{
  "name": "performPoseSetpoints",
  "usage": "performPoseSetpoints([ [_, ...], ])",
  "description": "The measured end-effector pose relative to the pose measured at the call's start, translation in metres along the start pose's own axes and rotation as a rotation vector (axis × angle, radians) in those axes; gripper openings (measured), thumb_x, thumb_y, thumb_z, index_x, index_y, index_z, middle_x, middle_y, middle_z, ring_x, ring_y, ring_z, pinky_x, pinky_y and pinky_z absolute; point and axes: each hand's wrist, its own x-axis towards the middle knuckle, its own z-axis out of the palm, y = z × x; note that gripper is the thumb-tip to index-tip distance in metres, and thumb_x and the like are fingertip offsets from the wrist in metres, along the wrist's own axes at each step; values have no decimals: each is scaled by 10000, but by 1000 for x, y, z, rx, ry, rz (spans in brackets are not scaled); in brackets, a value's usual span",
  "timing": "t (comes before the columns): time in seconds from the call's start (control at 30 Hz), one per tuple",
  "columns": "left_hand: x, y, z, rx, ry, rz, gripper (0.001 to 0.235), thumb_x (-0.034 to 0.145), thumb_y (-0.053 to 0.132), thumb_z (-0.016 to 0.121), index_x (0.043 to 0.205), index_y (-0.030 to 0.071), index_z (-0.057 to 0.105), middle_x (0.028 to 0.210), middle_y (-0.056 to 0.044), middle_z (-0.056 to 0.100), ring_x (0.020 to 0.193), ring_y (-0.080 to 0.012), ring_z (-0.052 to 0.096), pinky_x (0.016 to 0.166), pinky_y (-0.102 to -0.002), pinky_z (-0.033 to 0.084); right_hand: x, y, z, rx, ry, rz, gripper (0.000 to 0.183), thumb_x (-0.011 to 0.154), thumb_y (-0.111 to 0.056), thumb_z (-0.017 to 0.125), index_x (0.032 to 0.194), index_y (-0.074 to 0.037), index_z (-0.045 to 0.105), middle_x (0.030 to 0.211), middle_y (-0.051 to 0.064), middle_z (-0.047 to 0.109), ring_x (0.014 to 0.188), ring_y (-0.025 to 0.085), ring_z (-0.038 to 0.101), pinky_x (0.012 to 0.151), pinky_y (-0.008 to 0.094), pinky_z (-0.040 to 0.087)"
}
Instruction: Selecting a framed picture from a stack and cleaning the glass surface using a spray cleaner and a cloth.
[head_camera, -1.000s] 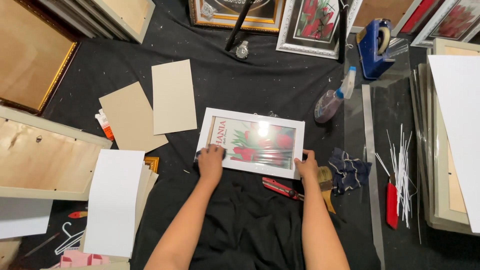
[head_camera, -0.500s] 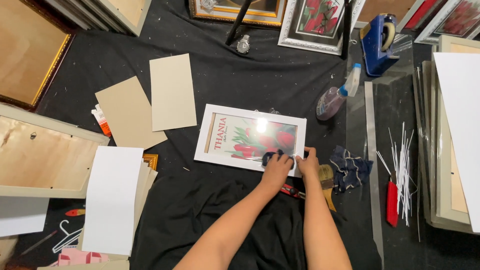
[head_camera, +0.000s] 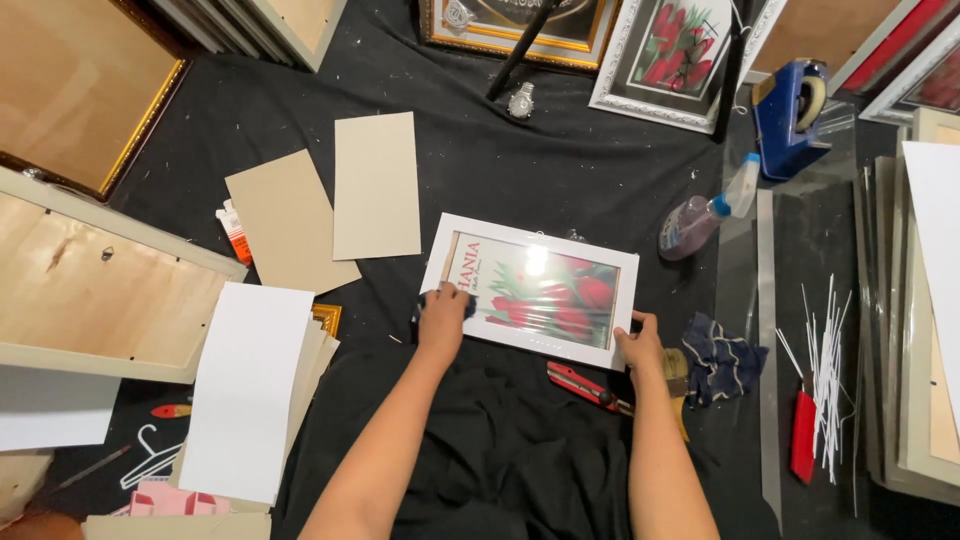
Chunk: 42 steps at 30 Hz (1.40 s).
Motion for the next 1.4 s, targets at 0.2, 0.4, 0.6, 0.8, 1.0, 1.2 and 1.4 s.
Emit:
performPoseSetpoints([
  [0.2,-13,21,-32,-107,133,-201,169,943,-130,571,1049,-18,639,1147,-193,582,1028,-313,572,760,-396,586,-6,-1,-3,1,-7,-20,520,965,-284,731,1444,-232,535,1103,128,709,1044,356,710,814,481,606],
  [0.4,26,10,0,116,288,-166,279,913,-102,677,1151,35,625,1119,-115,551,972,-216,567,715,-263,578,-20,-10,-9,-1,-11,2,513,968,-292,726,1440,-233,536,1075,115,713,1030,341,717,823,480,605],
  [0.6,88,1,25,178,348,-170,362,878,-46,753,1201,57,627,1164,-108,578,1023,-234,572,810,-281,590,-4,-2,-4,-3,-25,3,529,956,-286,738,1443,-244,536,1050,93,704,1033,319,717,834,462,601],
  [0.8,121,9,57,113,405,-234,372,833,-31,773,1167,47,627,1146,-87,582,1061,-266,566,898,-315,571,8,10,4,6,-18,7,507,955,-269,739,1420,-227,542,993,80,690,1001,295,715,819,447,596],
  [1.0,107,75,88,77,514,-63,221,917,-11,597,1105,105,604,1052,-68,574,958,-271,549,792,-332,527,-12,-7,-3,-6,-18,-6,504,956,-263,731,1417,-218,532,992,74,662,1010,294,710,841,453,589],
  [1.2,94,159,111,-11,504,71,159,948,35,552,1083,98,609,1021,-61,585,926,-261,542,708,-334,531,-15,-11,-3,-7,-14,-16,508,953,-253,728,1416,-200,524,1013,91,650,1052,322,700,883,469,581],
  [1.4,97,209,138,-95,315,317,184,910,10,619,1075,87,643,1037,-76,605,985,-309,579,677,-366,571,-15,-13,-6,3,-41,1,514,952,-274,733,1418,-233,520,1049,98,658,1093,318,691,932,457,561],
])
